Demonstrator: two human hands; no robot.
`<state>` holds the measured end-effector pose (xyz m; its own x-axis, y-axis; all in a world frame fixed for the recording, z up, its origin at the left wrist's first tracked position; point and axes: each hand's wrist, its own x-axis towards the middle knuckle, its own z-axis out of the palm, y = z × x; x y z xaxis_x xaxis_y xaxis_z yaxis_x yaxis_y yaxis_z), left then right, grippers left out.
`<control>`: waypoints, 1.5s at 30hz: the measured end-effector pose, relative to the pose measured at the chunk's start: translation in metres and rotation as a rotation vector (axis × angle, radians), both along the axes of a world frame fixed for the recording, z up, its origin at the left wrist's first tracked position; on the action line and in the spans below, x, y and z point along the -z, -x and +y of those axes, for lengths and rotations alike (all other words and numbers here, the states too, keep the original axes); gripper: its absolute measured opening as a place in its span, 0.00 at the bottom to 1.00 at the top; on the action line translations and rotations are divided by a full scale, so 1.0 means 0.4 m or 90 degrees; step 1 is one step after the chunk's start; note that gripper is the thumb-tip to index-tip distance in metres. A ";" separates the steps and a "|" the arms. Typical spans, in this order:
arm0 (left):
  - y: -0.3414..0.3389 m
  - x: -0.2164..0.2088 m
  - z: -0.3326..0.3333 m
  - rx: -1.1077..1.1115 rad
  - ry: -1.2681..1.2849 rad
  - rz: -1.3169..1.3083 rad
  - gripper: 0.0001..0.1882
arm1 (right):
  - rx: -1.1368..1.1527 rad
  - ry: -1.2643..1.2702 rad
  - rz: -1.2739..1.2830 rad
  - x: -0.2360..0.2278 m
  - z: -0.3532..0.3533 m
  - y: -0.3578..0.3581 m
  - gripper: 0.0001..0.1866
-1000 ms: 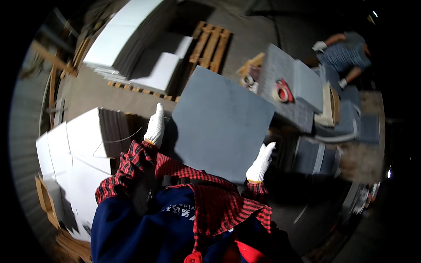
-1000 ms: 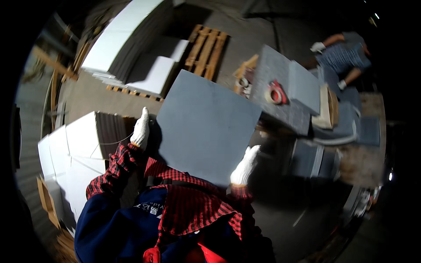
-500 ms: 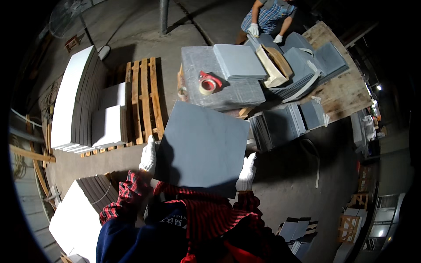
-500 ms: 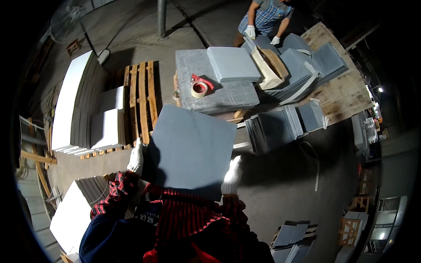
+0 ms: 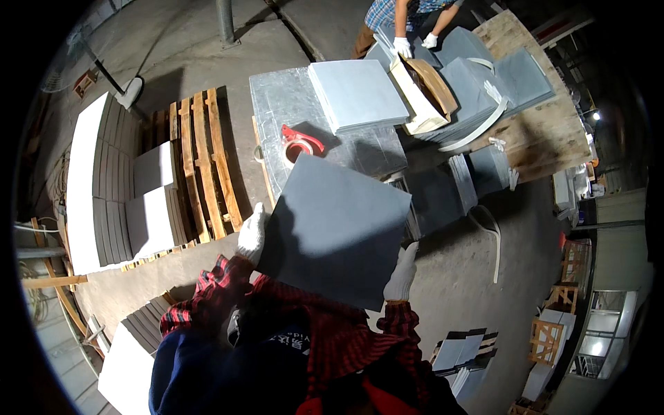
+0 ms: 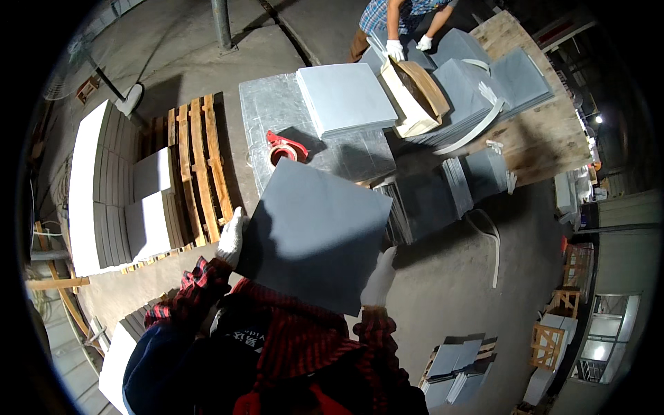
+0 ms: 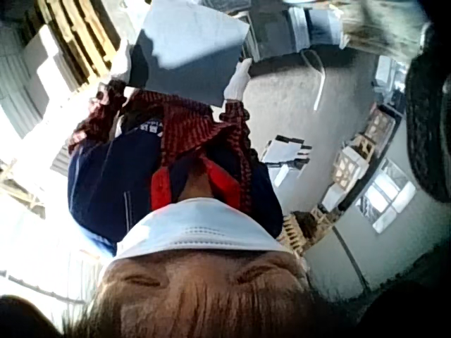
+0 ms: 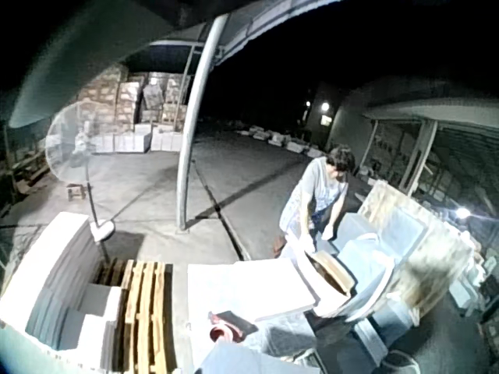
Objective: The person repeatedly picks up flat gray sheets from a stack and places them onto a wooden pallet. The person wears white gloves and handles the sheets one at a time, building a new stack on the pallet.
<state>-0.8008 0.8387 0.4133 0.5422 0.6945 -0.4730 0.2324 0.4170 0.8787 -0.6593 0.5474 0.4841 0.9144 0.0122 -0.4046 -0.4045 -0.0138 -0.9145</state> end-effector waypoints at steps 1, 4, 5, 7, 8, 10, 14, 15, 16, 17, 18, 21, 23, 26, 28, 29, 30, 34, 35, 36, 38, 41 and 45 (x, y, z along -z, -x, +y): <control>-0.042 0.008 0.017 0.020 -0.018 -0.014 0.28 | 0.013 -0.023 -0.013 0.005 0.001 -0.035 0.46; -0.134 0.057 0.054 0.075 -0.009 -0.051 0.28 | 0.046 0.031 -0.022 -0.014 0.033 -0.114 0.43; -0.166 0.077 0.057 0.062 0.001 -0.048 0.27 | 0.054 0.050 -0.034 -0.020 0.041 -0.140 0.43; -0.225 0.071 0.039 0.066 -0.060 -0.102 0.25 | 0.047 0.063 -0.025 -0.022 0.037 -0.197 0.43; -0.249 0.083 0.040 0.048 -0.088 -0.111 0.24 | 0.032 0.070 -0.012 -0.007 0.028 -0.235 0.45; -0.310 0.103 0.032 0.011 -0.139 -0.131 0.22 | 0.029 0.059 -0.014 0.020 0.021 -0.309 0.48; -0.391 0.037 0.023 0.163 -0.138 0.016 0.20 | 0.024 0.107 -0.042 0.059 0.016 -0.457 0.50; -0.421 0.015 0.013 0.163 -0.123 0.009 0.20 | 0.020 0.108 -0.053 0.078 0.008 -0.506 0.50; -0.457 -0.025 0.001 0.164 -0.107 0.008 0.20 | 0.016 0.109 -0.059 0.096 0.003 -0.553 0.51; -0.489 -0.052 -0.002 0.162 -0.093 0.006 0.20 | 0.006 0.130 -0.057 0.096 0.011 -0.601 0.51; -0.519 -0.050 0.009 0.213 -0.032 0.000 0.24 | -0.004 0.152 -0.054 0.096 0.022 -0.654 0.51; -0.618 0.051 -0.006 0.135 -0.014 -0.026 0.30 | -0.032 0.173 -0.058 0.151 0.067 -0.835 0.46; -0.719 0.051 -0.022 0.104 0.052 -0.033 0.37 | -0.056 0.143 -0.089 0.200 0.072 -0.966 0.43; -0.867 0.041 -0.078 0.018 0.088 0.025 0.39 | -0.103 0.094 -0.098 0.243 0.088 -1.162 0.37; -0.962 0.047 -0.077 -0.044 0.074 0.017 0.41 | -0.122 0.162 -0.020 0.261 0.144 -1.287 0.36; -1.019 0.039 -0.072 -0.041 0.074 0.011 0.42 | -0.129 0.160 -0.003 0.286 0.151 -1.354 0.36; -1.048 0.068 -0.074 -0.074 0.102 -0.001 0.42 | -0.147 0.156 0.008 0.306 0.174 -1.415 0.37; -1.162 0.082 -0.095 -0.133 0.104 0.039 0.42 | -0.298 0.334 -0.066 0.360 0.223 -1.560 0.44; -1.179 0.085 -0.098 -0.143 0.097 0.047 0.42 | -0.308 0.352 -0.087 0.363 0.238 -1.582 0.43; -1.192 0.102 -0.099 -0.148 0.096 0.067 0.42 | -0.317 0.371 -0.109 0.368 0.257 -1.598 0.43; -1.219 0.127 -0.111 -0.158 0.089 0.076 0.42 | -0.349 0.388 -0.186 0.398 0.269 -1.636 0.41; -1.252 0.124 -0.123 -0.166 0.078 0.104 0.41 | -0.430 0.382 -0.225 0.429 0.263 -1.679 0.38; -1.267 0.093 -0.145 -0.146 0.067 0.084 0.39 | -0.598 0.433 -0.548 0.429 0.205 -1.716 0.29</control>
<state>-0.2938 0.7805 0.3760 0.3046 0.7352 -0.6055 0.2311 0.5597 0.7958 0.0270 0.6293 0.3126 0.6352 0.7677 0.0851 0.6611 -0.4834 -0.5739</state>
